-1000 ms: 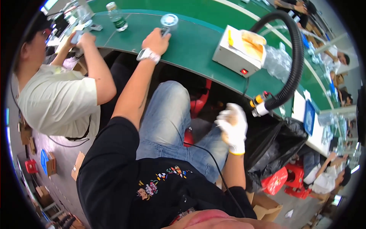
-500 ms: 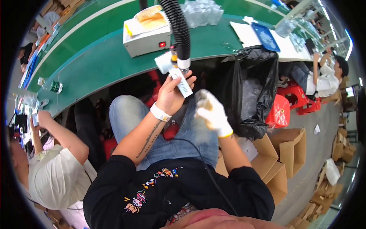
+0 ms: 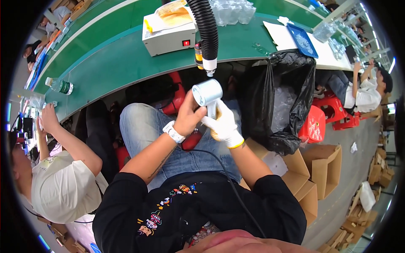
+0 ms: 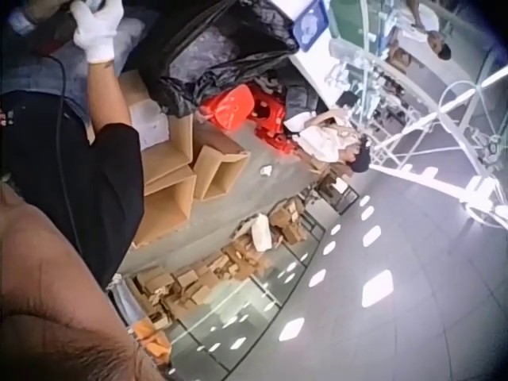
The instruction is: Assembling electronic components and placing them into cardboard boxes at a manual assembly station.
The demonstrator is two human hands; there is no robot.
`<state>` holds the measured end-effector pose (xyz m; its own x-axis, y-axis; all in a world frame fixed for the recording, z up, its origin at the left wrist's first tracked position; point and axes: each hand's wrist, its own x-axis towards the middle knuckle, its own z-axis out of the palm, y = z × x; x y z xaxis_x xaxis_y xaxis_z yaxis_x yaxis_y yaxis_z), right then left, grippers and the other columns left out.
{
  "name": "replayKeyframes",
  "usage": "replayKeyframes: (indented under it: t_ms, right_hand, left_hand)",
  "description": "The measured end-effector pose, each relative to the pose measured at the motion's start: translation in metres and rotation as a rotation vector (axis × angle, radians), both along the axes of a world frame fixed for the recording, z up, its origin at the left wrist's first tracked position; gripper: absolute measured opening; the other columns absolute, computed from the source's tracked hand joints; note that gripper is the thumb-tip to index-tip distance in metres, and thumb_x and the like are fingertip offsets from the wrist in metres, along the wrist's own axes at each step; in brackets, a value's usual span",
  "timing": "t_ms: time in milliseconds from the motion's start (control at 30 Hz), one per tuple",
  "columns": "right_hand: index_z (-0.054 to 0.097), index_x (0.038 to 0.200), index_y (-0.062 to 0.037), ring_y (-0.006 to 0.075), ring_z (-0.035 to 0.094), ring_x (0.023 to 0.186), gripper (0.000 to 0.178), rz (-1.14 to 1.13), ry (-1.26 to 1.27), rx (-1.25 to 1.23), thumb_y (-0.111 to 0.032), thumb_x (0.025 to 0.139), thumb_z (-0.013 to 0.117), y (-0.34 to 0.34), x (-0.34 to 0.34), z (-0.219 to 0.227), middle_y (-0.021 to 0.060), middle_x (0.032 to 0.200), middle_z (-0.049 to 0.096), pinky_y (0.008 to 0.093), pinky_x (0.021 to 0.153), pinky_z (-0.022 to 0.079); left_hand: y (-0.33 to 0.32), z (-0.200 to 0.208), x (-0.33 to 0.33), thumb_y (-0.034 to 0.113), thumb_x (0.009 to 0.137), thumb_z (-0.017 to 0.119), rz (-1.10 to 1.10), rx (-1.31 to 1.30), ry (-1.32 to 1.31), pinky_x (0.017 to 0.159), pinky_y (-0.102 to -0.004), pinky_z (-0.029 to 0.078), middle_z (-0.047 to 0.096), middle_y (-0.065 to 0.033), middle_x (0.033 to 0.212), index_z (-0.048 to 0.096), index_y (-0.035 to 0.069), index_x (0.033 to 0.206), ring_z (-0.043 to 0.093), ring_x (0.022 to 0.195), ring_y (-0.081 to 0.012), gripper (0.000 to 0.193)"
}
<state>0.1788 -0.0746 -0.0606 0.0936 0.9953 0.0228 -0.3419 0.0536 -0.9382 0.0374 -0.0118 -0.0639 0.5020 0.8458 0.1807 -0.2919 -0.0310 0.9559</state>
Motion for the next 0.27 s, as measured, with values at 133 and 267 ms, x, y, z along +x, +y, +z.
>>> replayKeyframes:
  t_ms: [133,267]
  right_hand:
    - [0.048,0.148,-0.0022,0.0171,0.068,0.096,0.066,0.068,-0.652,0.198,-0.006,0.089,0.076,0.016,0.004,0.037,0.0124,0.118,0.069,0.0299,0.082,0.057]
    - [0.037,0.156,-0.0056,0.0226,0.066,0.108,0.076,0.216,0.116,-0.24,-0.012,0.09,0.074,0.028,-0.006,0.036,0.0131,0.128,0.065,0.0362,0.091,0.056]
  left_hand:
    - [0.006,0.043,-0.021,0.016,0.096,0.07,0.272,0.137,-0.209,0.11,-0.0439,0.045,0.056,-0.0144,0.136,0.027,0.004,0.154,0.059,0.125,-0.029,0.073]
    - [0.034,0.046,-0.039,0.035,0.091,0.077,0.149,-0.156,-0.02,0.119,-0.047,0.035,0.028,-0.0198,0.162,0.015,0.008,0.162,0.041,0.145,-0.0327,0.098]
